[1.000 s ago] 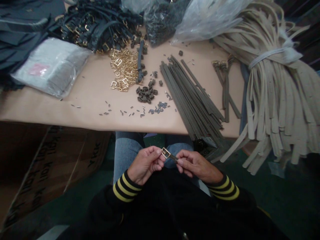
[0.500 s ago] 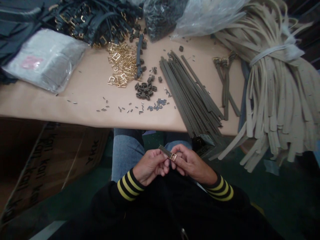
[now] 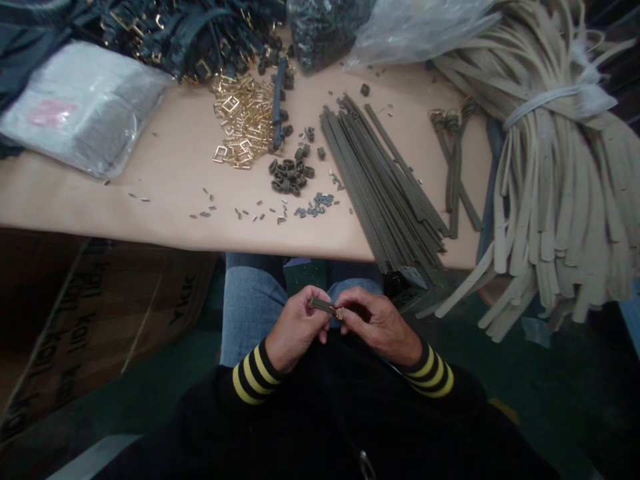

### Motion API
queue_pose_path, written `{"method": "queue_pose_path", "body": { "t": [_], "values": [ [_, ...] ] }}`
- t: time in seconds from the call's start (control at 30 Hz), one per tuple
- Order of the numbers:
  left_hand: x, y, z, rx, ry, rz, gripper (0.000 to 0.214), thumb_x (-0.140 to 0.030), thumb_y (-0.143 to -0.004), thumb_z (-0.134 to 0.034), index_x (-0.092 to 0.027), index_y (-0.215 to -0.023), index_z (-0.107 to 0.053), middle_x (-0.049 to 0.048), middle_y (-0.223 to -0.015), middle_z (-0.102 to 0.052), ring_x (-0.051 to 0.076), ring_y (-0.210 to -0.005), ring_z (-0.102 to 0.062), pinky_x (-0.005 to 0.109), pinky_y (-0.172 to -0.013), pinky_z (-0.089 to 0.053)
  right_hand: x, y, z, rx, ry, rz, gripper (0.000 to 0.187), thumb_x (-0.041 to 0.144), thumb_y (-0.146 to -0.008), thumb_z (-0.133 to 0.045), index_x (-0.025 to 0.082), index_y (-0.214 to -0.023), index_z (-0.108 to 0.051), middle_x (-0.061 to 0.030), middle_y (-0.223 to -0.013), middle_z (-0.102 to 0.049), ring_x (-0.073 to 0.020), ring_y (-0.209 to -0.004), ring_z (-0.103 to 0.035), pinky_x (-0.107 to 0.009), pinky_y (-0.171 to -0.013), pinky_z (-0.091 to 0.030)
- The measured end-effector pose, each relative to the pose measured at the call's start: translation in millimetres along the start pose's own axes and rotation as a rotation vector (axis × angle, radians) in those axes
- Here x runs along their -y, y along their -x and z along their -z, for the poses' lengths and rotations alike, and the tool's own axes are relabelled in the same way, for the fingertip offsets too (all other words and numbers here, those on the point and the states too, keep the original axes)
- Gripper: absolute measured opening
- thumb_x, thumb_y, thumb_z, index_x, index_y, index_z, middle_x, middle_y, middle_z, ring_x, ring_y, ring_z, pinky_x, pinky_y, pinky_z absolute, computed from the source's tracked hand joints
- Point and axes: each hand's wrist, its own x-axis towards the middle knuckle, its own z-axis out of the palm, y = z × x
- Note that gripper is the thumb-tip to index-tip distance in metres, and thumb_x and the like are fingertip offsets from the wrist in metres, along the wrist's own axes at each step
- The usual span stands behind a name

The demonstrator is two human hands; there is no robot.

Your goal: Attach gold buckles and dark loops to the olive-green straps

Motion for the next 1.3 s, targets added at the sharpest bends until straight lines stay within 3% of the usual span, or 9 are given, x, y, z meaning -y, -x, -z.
{"method": "queue_pose_path", "body": {
  "t": [0.23,0.43,0.6,0.97,1.13,1.23,1.3],
  "values": [
    [-0.6,2.1,2.6,0.080,0.015,-0.068,0.016,-0.025,-0.068,-0.057,-0.011,-0.074,-0.050,-0.0013,-0.061,-0.051,0.008,-0.057,-0.050,0.020,-0.050,-0.045,-3.5,0.0,-0.6,-0.046,0.015,-0.023,0.005,0.016,-0.078,-0.046,0.018,-0.081,-0.050,0.0014,-0.068,-0.054,-0.0095,-0.057,-0.056,-0.022,-0.058,-0.045],
    [-1.5,1.4,1.2,-0.023,0.092,-0.046,0.013,-0.023,-0.067,-0.056,-0.013,-0.070,-0.049,-0.0017,-0.060,-0.049,0.008,-0.057,-0.048,0.017,-0.043,-0.042,-3.2,-0.2,-2.1,-0.044,-0.042,-0.043,0.004,0.017,-0.078,-0.045,0.018,-0.080,-0.048,0.0008,-0.069,-0.055,-0.0096,-0.058,-0.057,-0.022,-0.057,-0.046],
    [-3.2,2.3,0.3,-0.029,0.089,-0.047,0.013,-0.022,-0.066,-0.057,-0.013,-0.069,-0.049,-0.0022,-0.060,-0.050,0.008,-0.057,-0.049,0.017,-0.045,-0.044,-3.6,-0.9,-4.4,-0.062,-0.068,-0.082,0.002,0.017,-0.078,-0.045,0.018,-0.079,-0.047,0.0016,-0.068,-0.054,-0.0089,-0.056,-0.057,-0.020,-0.054,-0.045],
    [2.2,-2.0,0.2,-0.063,0.043,-0.101,0.018,-0.022,-0.062,-0.061,-0.014,-0.068,-0.046,-0.0050,-0.059,-0.051,0.007,-0.051,-0.051,0.020,-0.053,-0.043,-0.1,-1.6,-6.3,-0.095,0.096,-0.043,0.007,0.014,-0.074,-0.047,0.017,-0.079,-0.051,0.0012,-0.069,-0.053,-0.0102,-0.065,-0.053,-0.020,-0.060,-0.043],
    [-3.0,-1.3,0.1,-0.133,-0.212,-0.212,0.012,-0.022,-0.066,-0.058,-0.016,-0.067,-0.048,-0.0041,-0.059,-0.051,0.009,-0.056,-0.051,0.021,-0.055,-0.041,-0.3,-4.6,-8.0,-0.111,-0.082,-0.132,0.004,0.019,-0.076,-0.049,0.018,-0.080,-0.047,0.0004,-0.072,-0.053,-0.0102,-0.064,-0.056,-0.020,-0.055,-0.045],
    [-3.9,0.6,-0.6,-0.143,-0.332,-0.262,0.008,-0.022,-0.068,-0.055,-0.016,-0.069,-0.050,-0.0025,-0.062,-0.053,0.011,-0.059,-0.052,0.021,-0.056,-0.041,-2.7,-7.0,-6.8,-0.129,-0.311,-0.284,0.021,0.027,-0.071,-0.057,0.018,-0.079,-0.040,0.0028,-0.065,-0.053,-0.0100,-0.056,-0.057,-0.018,-0.045,-0.043],
    [-2.3,2.0,-0.4,-0.099,-0.361,-0.268,0.005,-0.021,-0.070,-0.054,-0.017,-0.070,-0.051,-0.0015,-0.063,-0.054,0.011,-0.060,-0.054,0.021,-0.056,-0.042,-4.3,-8.1,-5.1,-0.063,-0.413,-0.373,0.027,0.034,-0.068,-0.060,0.017,-0.076,-0.040,0.0028,-0.060,-0.054,-0.0101,-0.051,-0.057,-0.017,-0.040,-0.040]
  ]
}}
